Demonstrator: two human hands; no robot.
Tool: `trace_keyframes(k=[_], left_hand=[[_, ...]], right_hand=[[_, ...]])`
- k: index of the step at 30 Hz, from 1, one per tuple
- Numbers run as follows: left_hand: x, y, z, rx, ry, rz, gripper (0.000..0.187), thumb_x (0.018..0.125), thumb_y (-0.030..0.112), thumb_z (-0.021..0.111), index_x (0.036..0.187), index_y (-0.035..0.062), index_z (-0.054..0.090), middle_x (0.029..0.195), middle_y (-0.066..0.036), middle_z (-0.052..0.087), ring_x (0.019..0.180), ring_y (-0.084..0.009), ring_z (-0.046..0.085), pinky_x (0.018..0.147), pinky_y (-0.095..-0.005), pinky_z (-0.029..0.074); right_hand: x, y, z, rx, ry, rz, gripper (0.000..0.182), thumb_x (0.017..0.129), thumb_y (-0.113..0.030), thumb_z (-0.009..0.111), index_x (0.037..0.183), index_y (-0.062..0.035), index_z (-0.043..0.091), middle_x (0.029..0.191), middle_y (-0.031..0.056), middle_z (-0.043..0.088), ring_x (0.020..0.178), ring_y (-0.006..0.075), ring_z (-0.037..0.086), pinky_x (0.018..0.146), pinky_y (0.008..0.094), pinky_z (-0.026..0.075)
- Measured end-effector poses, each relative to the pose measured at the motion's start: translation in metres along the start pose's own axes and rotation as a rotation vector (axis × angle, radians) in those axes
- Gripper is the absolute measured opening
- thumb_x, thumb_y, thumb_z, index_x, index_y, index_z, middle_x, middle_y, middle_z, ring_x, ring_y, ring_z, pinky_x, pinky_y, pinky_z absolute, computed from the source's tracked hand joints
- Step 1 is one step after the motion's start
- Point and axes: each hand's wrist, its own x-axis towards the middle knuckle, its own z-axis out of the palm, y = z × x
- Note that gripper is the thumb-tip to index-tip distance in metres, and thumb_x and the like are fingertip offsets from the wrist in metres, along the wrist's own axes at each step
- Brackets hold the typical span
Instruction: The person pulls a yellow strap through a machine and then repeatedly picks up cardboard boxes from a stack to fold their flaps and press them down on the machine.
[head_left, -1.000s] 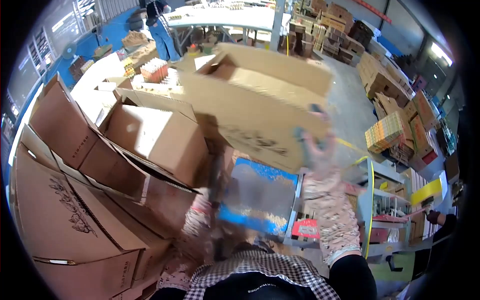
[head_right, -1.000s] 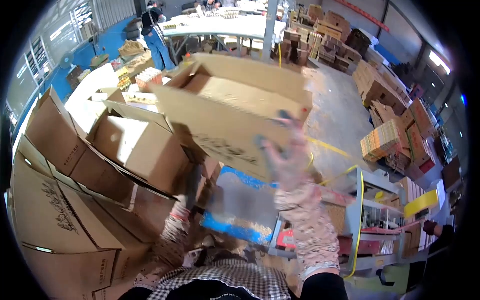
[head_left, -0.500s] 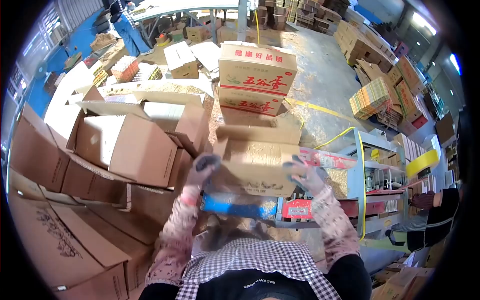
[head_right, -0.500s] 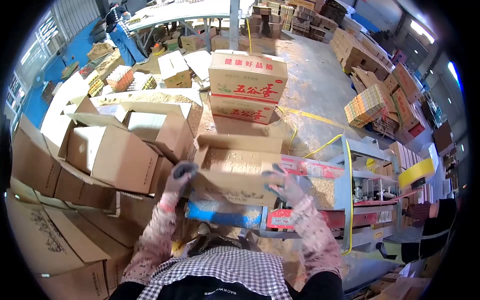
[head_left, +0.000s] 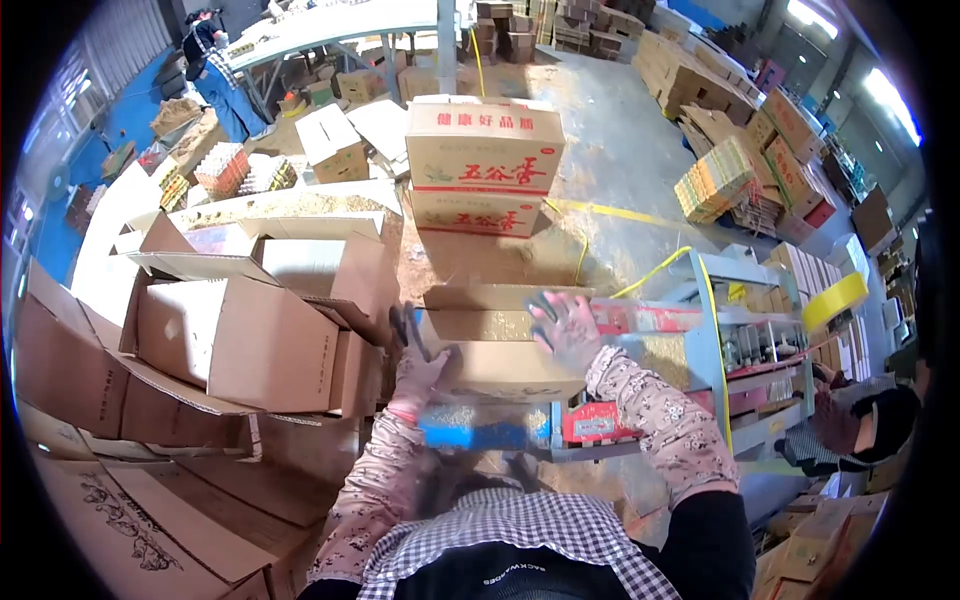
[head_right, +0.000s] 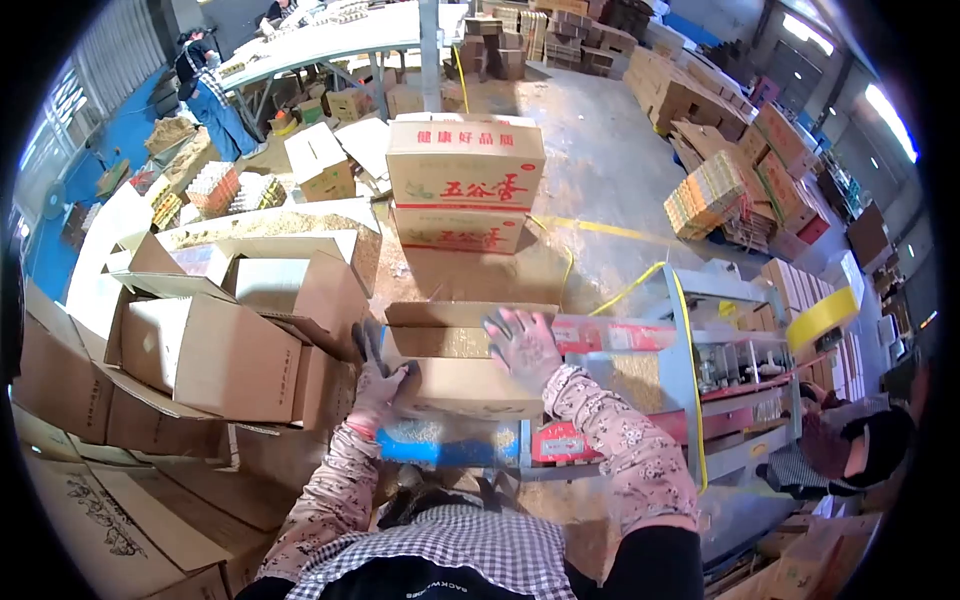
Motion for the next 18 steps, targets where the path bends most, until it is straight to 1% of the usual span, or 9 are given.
trace_keyframes(k=[2, 4, 5, 6, 8, 11, 14, 16, 18], left_hand=[[0.026, -0.07, 0.026, -0.162, -0.146, -0.311, 0.095, 0.076, 0.033, 0.072, 0.146, 0.0071, 0.013, 0.093, -0.018, 0.067, 0.091, -0.0295, 0.064, 0.08, -0.0386, 0.048], [0.007, -0.044, 0.005, -0.309, -0.289, -0.376, 0.094, 0.077, 0.036, 0.07, 0.145, 0.0049, 0.014, 0.102, -0.017, 0.065, 0.098, -0.0286, 0.061, 0.085, -0.0375, 0.046], [0.001, -0.034, -0.005, -0.457, -0.431, -0.433, 0.093, 0.078, 0.039, 0.069, 0.145, 0.0027, 0.015, 0.111, -0.016, 0.063, 0.105, -0.0276, 0.058, 0.091, -0.0365, 0.044], [0.008, -0.045, -0.005, -0.448, -0.426, -0.425, 0.093, 0.078, 0.039, 0.069, 0.145, 0.0027, 0.015, 0.111, -0.016, 0.063, 0.105, -0.0276, 0.058, 0.091, -0.0365, 0.044], [0.004, -0.087, 0.023, -0.208, -0.141, 0.267, 0.073, 0.093, 0.045, 0.043, 0.144, -0.0008, 0.016, 0.149, -0.013, 0.023, 0.136, -0.0255, 0.023, 0.111, -0.0389, 0.023], [0.016, -0.079, 0.028, -0.005, 0.06, 0.284, 0.063, 0.091, 0.036, 0.055, 0.14, 0.0043, 0.031, 0.141, -0.012, 0.033, 0.13, -0.0185, 0.031, 0.108, -0.0325, 0.025], [0.021, -0.03, 0.039, -0.186, -0.116, 0.163, 0.06, 0.094, 0.024, 0.047, 0.143, 0.0023, 0.021, 0.141, -0.019, 0.034, 0.13, -0.0316, 0.034, 0.107, -0.0402, 0.028], [-0.003, 0.007, 0.108, -0.458, -0.063, 0.198, 0.055, 0.094, 0.021, 0.047, 0.142, 0.0037, 0.026, 0.135, -0.02, 0.04, 0.124, -0.0315, 0.04, 0.104, -0.0381, 0.032], [-0.018, 0.04, 0.152, -0.467, 0.019, 0.15, 0.05, 0.094, 0.016, 0.047, 0.14, 0.0053, 0.03, 0.128, -0.019, 0.045, 0.117, -0.0326, 0.045, 0.101, -0.0364, 0.035]], right_hand=[[0.027, 0.003, 0.003, -0.104, 0.146, -0.038, 0.055, 0.082, -0.045, 0.055, 0.123, -0.0093, 0.047, 0.127, 0.0147, 0.047, 0.12, 0.0308, 0.04, 0.102, 0.0459, 0.029], [0.044, 0.0, 0.02, -0.14, 0.111, 0.298, 0.062, 0.08, -0.047, 0.055, 0.126, -0.0067, 0.045, 0.134, 0.0133, 0.039, 0.126, 0.032, 0.034, 0.106, 0.0487, 0.024], [0.009, -0.031, -0.001, 0.033, -0.146, 0.058, 0.071, 0.078, -0.048, 0.057, 0.13, -0.0037, 0.041, 0.137, 0.015, 0.036, 0.127, 0.0329, 0.033, 0.108, 0.0512, 0.021], [-0.031, -0.052, 0.009, 0.144, -0.101, 0.007, 0.073, 0.077, -0.048, 0.058, 0.132, -0.0039, 0.039, 0.137, 0.0154, 0.035, 0.128, 0.0319, 0.032, 0.109, 0.0513, 0.02], [-0.061, -0.063, 0.006, 0.231, -0.129, -0.033, 0.075, 0.076, -0.048, 0.059, 0.133, -0.0038, 0.038, 0.139, 0.0161, 0.034, 0.131, 0.031, 0.029, 0.111, 0.0507, 0.016], [-0.055, -0.055, 0.014, 0.267, -0.189, -0.004, 0.074, 0.078, -0.046, 0.059, 0.132, -0.0012, 0.038, 0.135, 0.0169, 0.036, 0.128, 0.0341, 0.029, 0.11, 0.0527, 0.015], [-0.07, -0.048, 0.009, 0.228, -0.277, 0.071, 0.074, 0.078, -0.045, 0.059, 0.13, 0.0023, 0.038, 0.131, 0.0197, 0.037, 0.127, 0.0352, 0.031, 0.109, 0.0543, 0.016], [-0.08, -0.039, 0.011, 0.235, -0.124, 0.182, 0.07, 0.078, -0.041, 0.061, 0.126, 0.0045, 0.039, 0.13, 0.0223, 0.04, 0.125, 0.0365, 0.034, 0.107, 0.054, 0.02], [-0.045, -0.041, -0.003, 0.533, 0.05, 0.14, 0.067, 0.079, -0.036, 0.062, 0.128, 0.0033, 0.039, 0.131, 0.0216, 0.041, 0.123, 0.0357, 0.037, 0.108, 0.0492, 0.023]])
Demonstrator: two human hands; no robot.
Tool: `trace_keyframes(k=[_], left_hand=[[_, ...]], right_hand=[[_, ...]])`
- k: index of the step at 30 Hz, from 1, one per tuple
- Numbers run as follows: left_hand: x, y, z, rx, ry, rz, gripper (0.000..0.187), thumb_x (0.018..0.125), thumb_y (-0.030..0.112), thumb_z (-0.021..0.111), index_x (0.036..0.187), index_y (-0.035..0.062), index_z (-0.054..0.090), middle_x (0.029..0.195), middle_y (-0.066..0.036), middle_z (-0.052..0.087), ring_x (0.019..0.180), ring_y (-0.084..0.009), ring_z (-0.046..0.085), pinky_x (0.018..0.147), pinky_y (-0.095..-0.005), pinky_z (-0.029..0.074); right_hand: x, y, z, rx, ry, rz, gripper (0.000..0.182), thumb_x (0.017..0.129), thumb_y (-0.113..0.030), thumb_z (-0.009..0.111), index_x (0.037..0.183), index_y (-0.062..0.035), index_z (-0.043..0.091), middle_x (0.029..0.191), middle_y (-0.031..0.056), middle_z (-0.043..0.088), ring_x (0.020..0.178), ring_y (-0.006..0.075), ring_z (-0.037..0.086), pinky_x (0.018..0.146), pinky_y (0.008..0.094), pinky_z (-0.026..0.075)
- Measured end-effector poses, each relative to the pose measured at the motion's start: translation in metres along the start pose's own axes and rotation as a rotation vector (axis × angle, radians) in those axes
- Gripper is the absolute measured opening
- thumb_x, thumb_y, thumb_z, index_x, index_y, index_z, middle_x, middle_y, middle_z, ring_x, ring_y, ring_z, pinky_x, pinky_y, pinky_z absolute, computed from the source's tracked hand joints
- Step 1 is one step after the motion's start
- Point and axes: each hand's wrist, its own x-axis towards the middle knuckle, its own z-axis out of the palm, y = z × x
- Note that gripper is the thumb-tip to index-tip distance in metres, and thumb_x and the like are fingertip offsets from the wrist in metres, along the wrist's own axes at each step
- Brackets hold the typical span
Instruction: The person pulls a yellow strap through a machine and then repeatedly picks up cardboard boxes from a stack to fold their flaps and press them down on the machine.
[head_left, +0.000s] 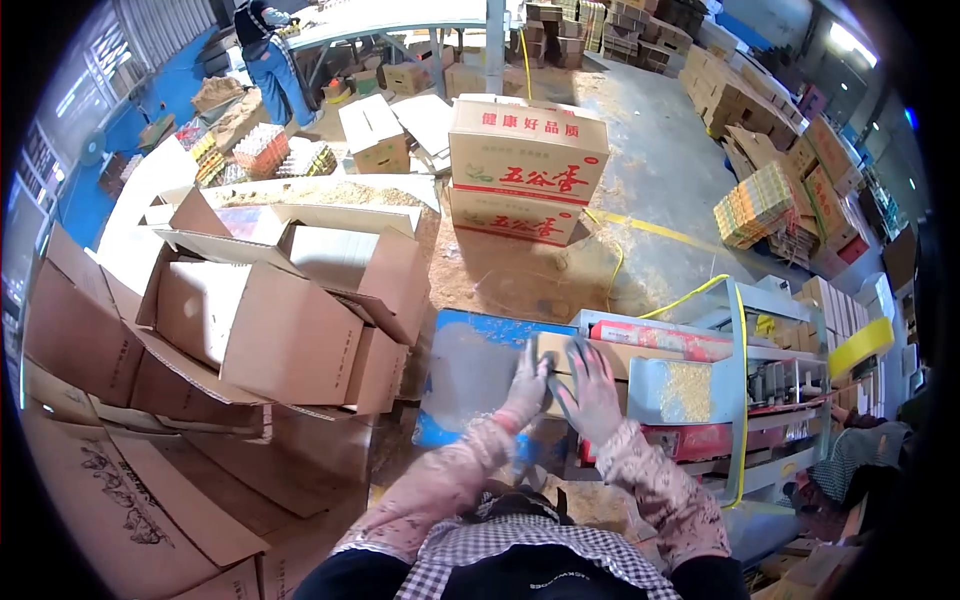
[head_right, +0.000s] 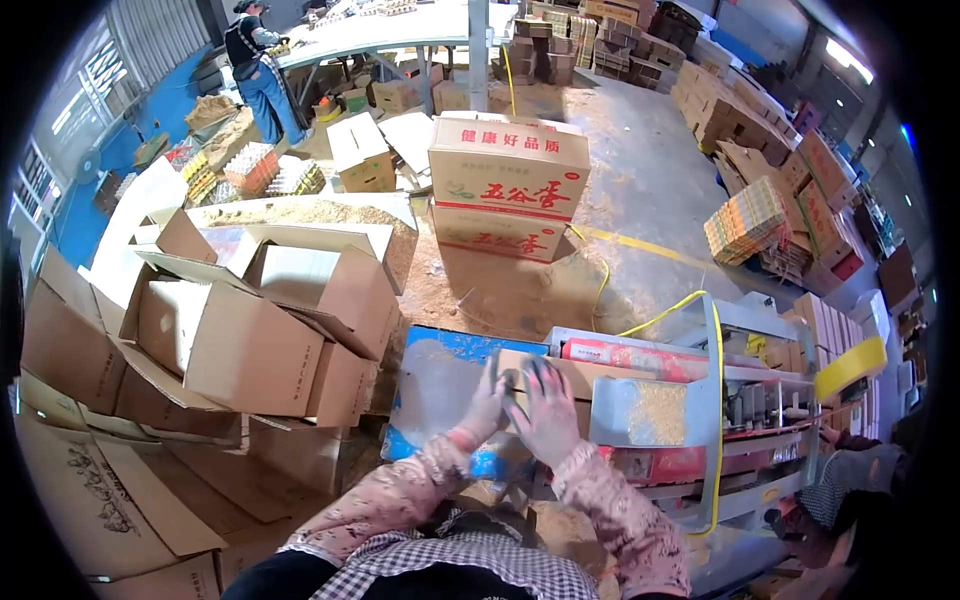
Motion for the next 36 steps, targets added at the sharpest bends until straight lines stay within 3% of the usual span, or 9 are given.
trace_keyframes(k=[5, 12, 16, 22, 28, 30, 31, 34, 36], left_hand=[[-0.027, 0.016, -0.042, -0.263, -0.277, 0.084, 0.049, 0.095, 0.019, 0.046, 0.139, 0.0041, 0.031, 0.131, -0.018, 0.044, 0.12, -0.03, 0.042, 0.102, -0.0353, 0.033], [-0.039, -0.026, -0.214, -0.283, 0.102, -0.077, 0.049, 0.096, 0.022, 0.044, 0.139, 0.0024, 0.032, 0.134, -0.016, 0.042, 0.124, -0.0263, 0.038, 0.104, -0.0337, 0.031], [-0.043, -0.037, -0.224, -0.348, 0.159, -0.074, 0.049, 0.096, 0.023, 0.043, 0.138, 0.0014, 0.033, 0.136, -0.015, 0.042, 0.127, -0.0242, 0.036, 0.105, -0.0328, 0.03], [-0.025, -0.02, -0.225, -0.288, 0.134, 0.048, 0.049, 0.097, 0.026, 0.042, 0.138, -0.0001, 0.034, 0.138, -0.013, 0.04, 0.13, -0.021, 0.033, 0.107, -0.0315, 0.028], [-0.002, 0.075, -0.2, -0.632, 0.024, 0.099, 0.054, 0.093, 0.013, 0.045, 0.143, 0.0054, 0.025, 0.136, -0.012, 0.037, 0.118, -0.0147, 0.041, 0.094, -0.0306, 0.041], [0.004, 0.021, -0.224, -0.159, -0.228, 0.056, 0.047, 0.093, 0.016, 0.046, 0.137, 0.0045, 0.035, 0.13, -0.012, 0.043, 0.119, -0.0175, 0.041, 0.089, -0.0336, 0.044], [-0.006, -0.007, -0.223, -0.012, 0.037, -0.276, 0.034, 0.093, 0.021, 0.049, 0.121, 0.0015, 0.052, 0.122, -0.013, 0.052, 0.117, -0.0219, 0.046, 0.087, -0.0352, 0.045], [-0.053, 0.015, -0.23, -0.285, -0.064, 0.079, 0.028, 0.09, 0.025, 0.054, 0.103, 0.0015, 0.061, 0.115, -0.012, 0.058, 0.117, -0.0249, 0.048, 0.09, -0.0374, 0.044], [-0.057, 0.04, -0.226, -0.442, -0.091, -0.022, 0.027, 0.088, 0.024, 0.058, 0.102, 0.0017, 0.062, 0.115, -0.012, 0.059, 0.118, -0.024, 0.047, 0.092, -0.0373, 0.043]], right_hand=[[0.126, -0.103, 0.031, 0.199, -0.132, -0.288, 0.07, 0.079, -0.034, 0.063, 0.134, -0.0009, 0.035, 0.14, 0.0215, 0.035, 0.133, 0.0351, 0.029, 0.111, 0.0453, 0.02], [0.207, -0.16, 0.098, 0.227, -0.212, -0.385, 0.05, 0.081, -0.028, 0.06, 0.127, -0.0108, 0.051, 0.133, 0.0137, 0.047, 0.132, 0.0317, 0.032, 0.112, 0.0436, 0.021], [0.194, -0.131, 0.096, 0.312, -0.14, -0.359, 0.037, 0.078, -0.025, 0.063, 0.113, -0.011, 0.063, 0.119, 0.0081, 0.059, 0.128, 0.0318, 0.038, 0.11, 0.0435, 0.025], [0.1, -0.069, -0.074, 0.626, 0.315, -0.159, 0.035, 0.071, -0.007, 0.07, 0.105, -0.0028, 0.062, 0.115, 0.0123, 0.059, 0.128, 0.0317, 0.038, 0.107, 0.0416, 0.031], [0.033, 0.002, -0.079, 0.57, 0.193, -0.132, 0.03, 0.074, -0.01, 0.071, 0.102, -0.0016, 0.061, 0.117, 0.0093, 0.059, 0.127, 0.0297, 0.039, 0.107, 0.0429, 0.03], [0.031, -0.009, -0.086, 0.407, 0.082, -0.138, 0.03, 0.074, -0.013, 0.072, 0.099, -0.0007, 0.062, 0.117, 0.0085, 0.059, 0.127, 0.0288, 0.04, 0.108, 0.0446, 0.029], [0.035, -0.007, -0.086, 0.345, -0.014, -0.267, 0.031, 0.074, -0.014, 0.072, 0.099, -0.0004, 0.062, 0.117, 0.009, 0.059, 0.128, 0.0287, 0.04, 0.108, 0.0443, 0.029], [0.029, 0.007, -0.069, 0.339, -0.145, -0.326, 0.039, 0.071, -0.017, 0.074, 0.107, -0.0063, 0.063, 0.126, 0.0082, 0.053, 0.133, 0.0316, 0.031, 0.11, 0.0434, 0.026], [0.027, 0.01, -0.055, 0.506, -0.131, -0.092, 0.03, 0.075, -0.017, 0.071, 0.102, -0.0059, 0.065, 0.125, 0.0081, 0.054, 0.133, 0.0303, 0.032, 0.109, 0.0423, 0.027]])
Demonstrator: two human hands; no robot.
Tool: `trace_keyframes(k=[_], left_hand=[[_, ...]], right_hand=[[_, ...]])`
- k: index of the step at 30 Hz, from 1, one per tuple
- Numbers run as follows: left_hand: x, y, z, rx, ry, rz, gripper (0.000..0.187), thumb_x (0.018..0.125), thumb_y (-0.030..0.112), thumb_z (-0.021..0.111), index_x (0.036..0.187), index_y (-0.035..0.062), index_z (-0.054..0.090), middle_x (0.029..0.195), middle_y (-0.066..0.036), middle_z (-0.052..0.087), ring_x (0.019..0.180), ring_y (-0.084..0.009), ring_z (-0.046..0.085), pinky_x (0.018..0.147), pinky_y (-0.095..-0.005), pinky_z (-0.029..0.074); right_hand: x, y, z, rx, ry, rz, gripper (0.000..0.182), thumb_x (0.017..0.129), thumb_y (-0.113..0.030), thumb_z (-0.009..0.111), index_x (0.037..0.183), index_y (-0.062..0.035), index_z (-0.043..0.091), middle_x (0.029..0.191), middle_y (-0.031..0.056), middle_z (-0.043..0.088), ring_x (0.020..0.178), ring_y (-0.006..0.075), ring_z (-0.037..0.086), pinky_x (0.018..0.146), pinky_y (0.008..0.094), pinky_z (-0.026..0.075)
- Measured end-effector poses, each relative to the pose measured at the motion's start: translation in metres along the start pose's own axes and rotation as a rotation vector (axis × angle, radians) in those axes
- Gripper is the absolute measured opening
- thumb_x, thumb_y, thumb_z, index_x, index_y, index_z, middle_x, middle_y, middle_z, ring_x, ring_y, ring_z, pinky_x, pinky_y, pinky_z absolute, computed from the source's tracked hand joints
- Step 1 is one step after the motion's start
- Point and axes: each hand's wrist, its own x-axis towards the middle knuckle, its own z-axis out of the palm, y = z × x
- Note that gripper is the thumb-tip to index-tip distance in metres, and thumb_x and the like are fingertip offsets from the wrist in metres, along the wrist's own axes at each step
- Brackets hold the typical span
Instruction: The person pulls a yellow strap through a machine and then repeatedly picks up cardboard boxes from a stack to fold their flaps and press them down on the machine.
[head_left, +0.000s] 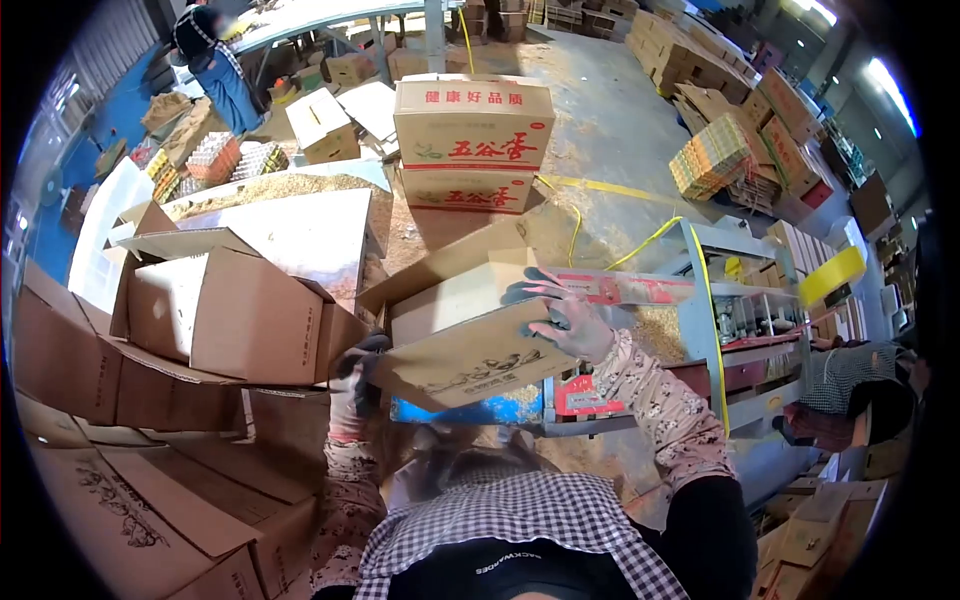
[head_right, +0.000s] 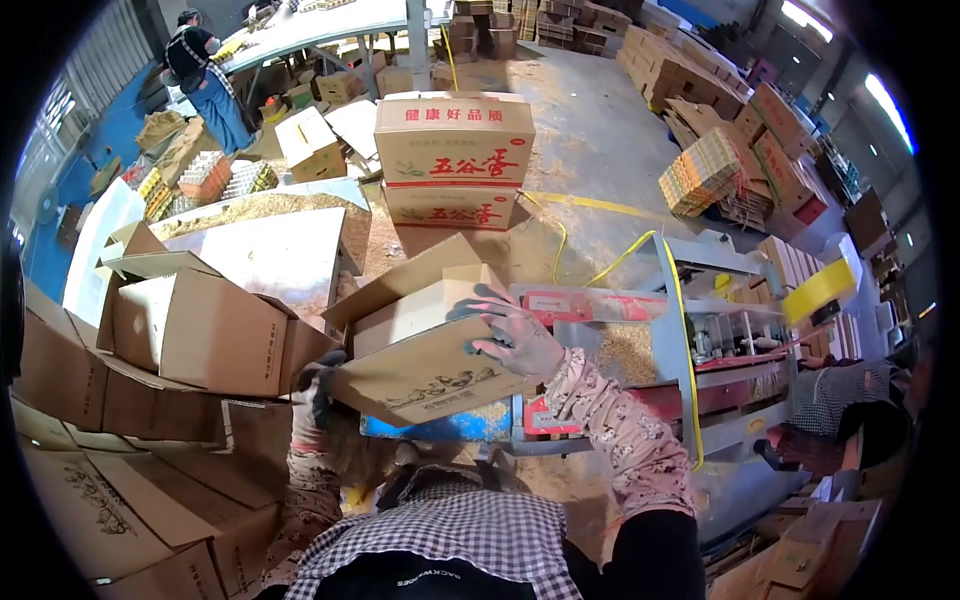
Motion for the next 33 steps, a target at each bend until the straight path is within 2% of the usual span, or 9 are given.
trace_keyframes(k=[7, 10, 14, 16, 19, 24, 28, 29, 33], left_hand=[[-0.007, 0.024, 0.042, 0.906, -0.668, 0.201, 0.033, 0.07, 0.02, 0.07, 0.1, 0.0077, 0.066, 0.12, -0.005, 0.059, 0.126, -0.0305, 0.041, 0.111, -0.049, 0.016], [-0.006, 0.018, 0.047, 0.992, -0.763, 0.274, 0.037, 0.069, 0.023, 0.071, 0.102, 0.0075, 0.064, 0.12, -0.006, 0.06, 0.13, -0.0279, 0.039, 0.112, -0.0522, 0.013], [0.024, -0.013, 0.034, 1.012, -0.607, 0.269, 0.062, 0.072, 0.027, 0.07, 0.128, 0.0106, 0.05, 0.133, -0.015, 0.047, 0.132, -0.0298, 0.033, 0.113, -0.0465, 0.011], [0.048, -0.057, 0.035, 0.412, 0.0, 0.139, 0.088, 0.069, 0.02, 0.074, 0.143, 0.0073, 0.027, 0.142, -0.018, 0.034, 0.132, -0.0291, 0.032, 0.113, -0.0425, 0.012], [0.064, -0.048, 0.034, 0.8, 0.273, 0.104, 0.106, 0.068, 0.011, 0.076, 0.146, 0.0039, 0.004, 0.147, -0.019, 0.023, 0.133, -0.0298, 0.029, 0.112, -0.0374, 0.016], [0.051, -0.044, 0.041, 0.412, 0.132, -0.195, 0.107, 0.069, 0.01, 0.076, 0.146, 0.0024, 0.001, 0.147, -0.019, 0.022, 0.132, -0.0283, 0.03, 0.108, -0.0369, 0.025], [0.014, -0.029, 0.057, -0.019, 0.011, -0.369, 0.1, 0.075, 0.005, 0.07, 0.147, 0.0087, 0.001, 0.148, -0.017, 0.021, 0.135, -0.0213, 0.024, 0.106, -0.031, 0.03], [0.016, -0.057, 0.037, 0.21, -0.056, 0.026, 0.093, 0.079, 0.003, 0.066, 0.147, 0.0083, 0.003, 0.145, -0.015, 0.027, 0.134, -0.0219, 0.026, 0.106, -0.0294, 0.028], [0.063, -0.049, 0.046, 0.156, 0.116, -0.111, 0.056, 0.098, 0.032, 0.043, 0.141, -0.0001, 0.026, 0.128, -0.01, 0.046, 0.115, -0.0141, 0.042, 0.096, -0.025, 0.036]], right_hand=[[-0.061, 0.039, -0.041, -0.478, -0.704, 0.041, 0.046, 0.081, -0.038, 0.062, 0.118, -0.0097, 0.06, 0.126, 0.0143, 0.054, 0.124, 0.0295, 0.045, 0.108, 0.0412, 0.029], [-0.07, 0.001, -0.017, -0.651, -0.567, -0.095, 0.05, 0.082, -0.046, 0.057, 0.115, -0.0092, 0.06, 0.117, 0.0177, 0.058, 0.115, 0.028, 0.051, 0.102, 0.04, 0.034], [-0.04, 0.007, 0.01, -0.69, -0.566, 0.261, 0.052, 0.082, -0.047, 0.055, 0.117, -0.0088, 0.056, 0.108, 0.018, 0.058, 0.11, 0.028, 0.051, 0.097, 0.0414, 0.036], [-0.032, 0.055, 0.036, -0.858, -0.199, 0.063, 0.052, 0.083, -0.045, 0.054, 0.121, -0.0106, 0.05, 0.103, 0.016, 0.055, 0.108, 0.0277, 0.049, 0.095, 0.0428, 0.035], [0.012, 0.037, 0.027, -1.103, -0.001, -0.165, 0.05, 0.083, -0.041, 0.056, 0.122, -0.0098, 0.048, 0.107, 0.0163, 0.052, 0.112, 0.0299, 0.045, 0.096, 0.0439, 0.033], [0.09, 0.034, 0.027, -0.837, 0.387, 0.012, 0.065, 0.081, -0.045, 0.057, 0.129, -0.0033, 0.042, 0.129, 0.0178, 0.04, 0.122, 0.0335, 0.037, 0.102, 0.0511, 0.028], [-0.053, -0.005, 0.074, -0.687, -0.165, -0.096, 0.074, 0.073, -0.046, 0.065, 0.126, 0.0002, 0.041, 0.132, 0.02, 0.038, 0.126, 0.0371, 0.032, 0.107, 0.0516, 0.022], [-0.055, -0.004, 0.077, -0.677, -0.184, -0.086, 0.074, 0.073, -0.046, 0.065, 0.126, 0.0002, 0.041, 0.132, 0.02, 0.038, 0.126, 0.0371, 0.032, 0.107, 0.0516, 0.022], [-0.024, 0.013, 0.08, -0.702, -0.101, -0.018, 0.074, 0.073, -0.045, 0.065, 0.127, -0.0001, 0.041, 0.127, 0.0203, 0.041, 0.122, 0.036, 0.035, 0.108, 0.0518, 0.021]])
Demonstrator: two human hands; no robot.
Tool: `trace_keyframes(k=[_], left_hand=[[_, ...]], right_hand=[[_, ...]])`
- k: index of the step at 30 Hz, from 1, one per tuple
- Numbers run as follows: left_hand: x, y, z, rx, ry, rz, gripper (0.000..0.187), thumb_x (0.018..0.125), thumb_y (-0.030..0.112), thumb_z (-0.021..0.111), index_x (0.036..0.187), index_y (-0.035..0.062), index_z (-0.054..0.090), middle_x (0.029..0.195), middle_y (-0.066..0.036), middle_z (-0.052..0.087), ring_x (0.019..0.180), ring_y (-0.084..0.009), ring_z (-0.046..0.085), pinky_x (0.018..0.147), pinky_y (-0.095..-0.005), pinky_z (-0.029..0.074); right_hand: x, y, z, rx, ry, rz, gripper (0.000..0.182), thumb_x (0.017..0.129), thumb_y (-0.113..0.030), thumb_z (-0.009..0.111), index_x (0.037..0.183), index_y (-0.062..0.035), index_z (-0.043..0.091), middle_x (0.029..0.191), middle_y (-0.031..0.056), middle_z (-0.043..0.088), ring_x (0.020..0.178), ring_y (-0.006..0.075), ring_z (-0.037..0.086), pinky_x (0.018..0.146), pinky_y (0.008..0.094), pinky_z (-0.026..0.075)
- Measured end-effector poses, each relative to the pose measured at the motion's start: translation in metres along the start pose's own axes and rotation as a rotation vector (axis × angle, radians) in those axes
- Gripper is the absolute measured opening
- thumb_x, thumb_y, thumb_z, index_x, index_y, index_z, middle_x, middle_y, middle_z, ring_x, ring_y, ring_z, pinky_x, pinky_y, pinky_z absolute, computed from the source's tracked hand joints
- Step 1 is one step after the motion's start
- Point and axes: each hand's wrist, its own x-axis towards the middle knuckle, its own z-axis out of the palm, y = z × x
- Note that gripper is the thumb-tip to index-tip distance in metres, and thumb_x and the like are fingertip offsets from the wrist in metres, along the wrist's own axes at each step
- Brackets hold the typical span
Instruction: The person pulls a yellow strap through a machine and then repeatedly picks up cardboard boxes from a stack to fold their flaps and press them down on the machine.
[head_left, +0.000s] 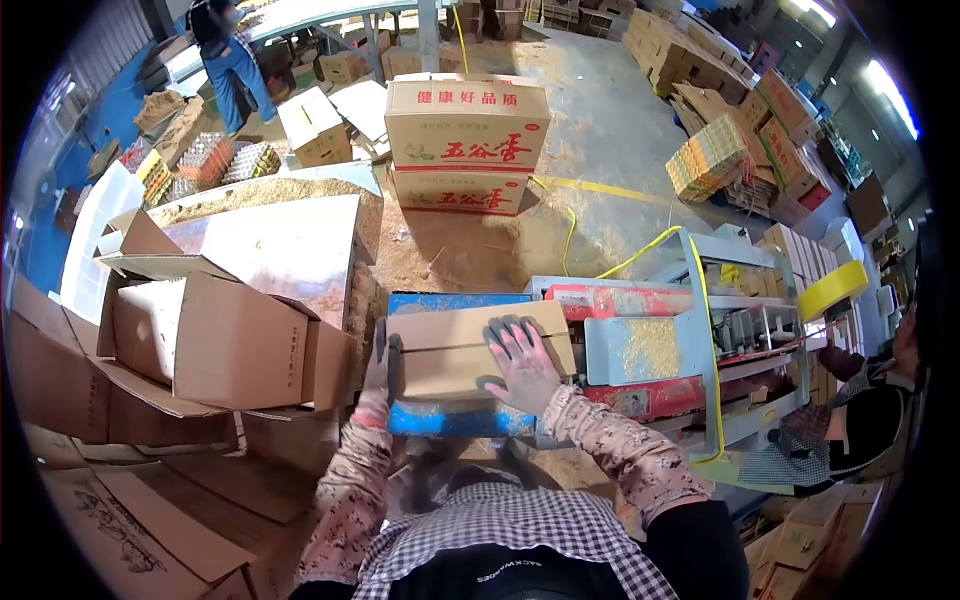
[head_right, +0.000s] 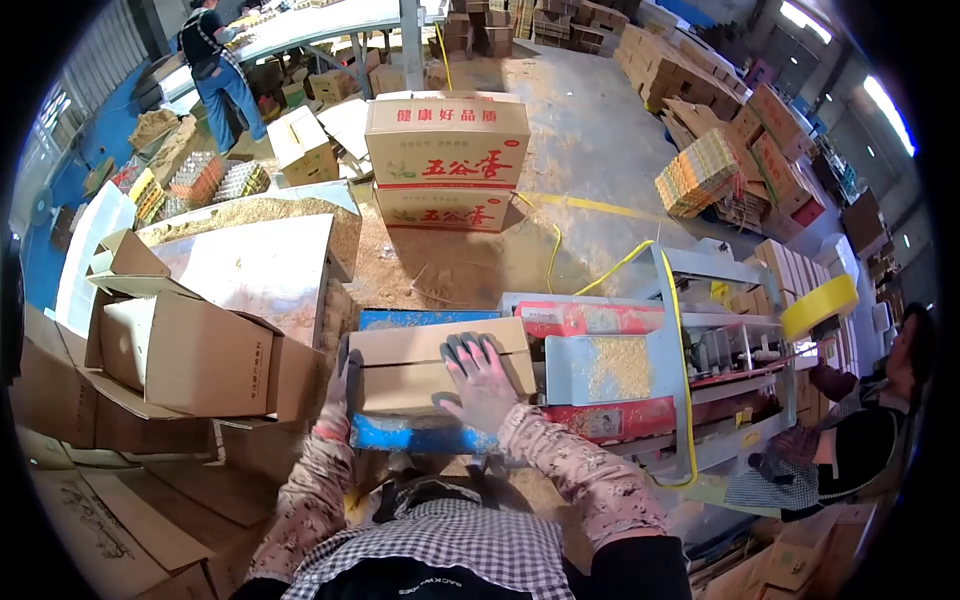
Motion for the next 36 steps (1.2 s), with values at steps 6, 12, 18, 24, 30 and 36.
trace_keyframes(k=[6, 12, 18, 24, 30, 36], left_hand=[[0.012, -0.022, 0.09, 0.573, -0.106, 0.044, 0.061, 0.094, 0.032, 0.046, 0.144, 0.0064, 0.023, 0.136, -0.023, 0.039, 0.122, -0.0289, 0.043, 0.101, -0.0353, 0.035], [-0.02, -0.022, 0.125, 0.0, -0.307, 0.133, 0.054, 0.094, 0.023, 0.045, 0.142, 0.0057, 0.026, 0.119, -0.014, 0.054, 0.104, -0.0236, 0.052, 0.091, -0.0366, 0.043], [-0.063, -0.008, 0.005, -0.147, -0.039, 0.095, 0.05, 0.096, 0.025, 0.042, 0.14, 0.0038, 0.03, 0.122, -0.014, 0.052, 0.107, -0.023, 0.051, 0.093, -0.0359, 0.041], [-0.069, -0.021, -0.06, -0.335, 0.213, 0.101, 0.048, 0.098, 0.027, 0.039, 0.138, 0.002, 0.033, 0.125, -0.013, 0.05, 0.11, -0.0224, 0.049, 0.095, -0.0353, 0.04], [-0.064, 0.01, -0.082, -0.483, 0.272, 0.273, 0.046, 0.099, 0.028, 0.036, 0.135, -0.0007, 0.036, 0.127, -0.012, 0.049, 0.111, -0.0214, 0.048, 0.098, -0.0341, 0.037], [-0.025, 0.146, -0.032, -0.143, -0.183, 0.476, 0.049, 0.093, 0.023, 0.048, 0.134, -0.002, 0.039, 0.132, -0.012, 0.047, 0.123, -0.0188, 0.043, 0.104, -0.0312, 0.031]], right_hand=[[-0.038, 0.008, 0.002, -0.041, 0.017, 0.249, 0.072, 0.077, -0.043, 0.062, 0.128, 0.0028, 0.04, 0.13, 0.0222, 0.04, 0.126, 0.0377, 0.033, 0.109, 0.0513, 0.021], [0.074, -0.089, -0.073, 0.309, 0.266, -0.201, 0.081, 0.069, -0.039, 0.071, 0.13, 0.0023, 0.037, 0.131, 0.0224, 0.038, 0.126, 0.0368, 0.034, 0.109, 0.0496, 0.022], [0.175, -0.256, -0.102, 0.53, 0.47, -0.604, 0.06, 0.075, -0.041, 0.067, 0.119, -0.0031, 0.052, 0.122, 0.0128, 0.052, 0.121, 0.0284, 0.043, 0.11, 0.0457, 0.023], [0.173, -0.214, -0.103, 0.816, 0.548, -0.38, 0.036, 0.076, -0.031, 0.07, 0.102, -0.0084, 0.066, 0.106, 0.011, 0.065, 0.115, 0.0279, 0.051, 0.101, 0.0394, 0.037], [0.007, -0.048, -0.189, 0.831, 0.494, 0.272, 0.045, 0.075, -0.004, 0.071, 0.115, -0.0007, 0.051, 0.111, 0.017, 0.058, 0.111, 0.0242, 0.055, 0.085, 0.0371, 0.049], [-0.012, 0.009, -0.181, 0.521, 0.424, -0.071, 0.047, 0.067, -0.007, 0.073, 0.11, -0.003, 0.057, 0.112, 0.0146, 0.058, 0.109, 0.0282, 0.053, 0.093, 0.0391, 0.042]])
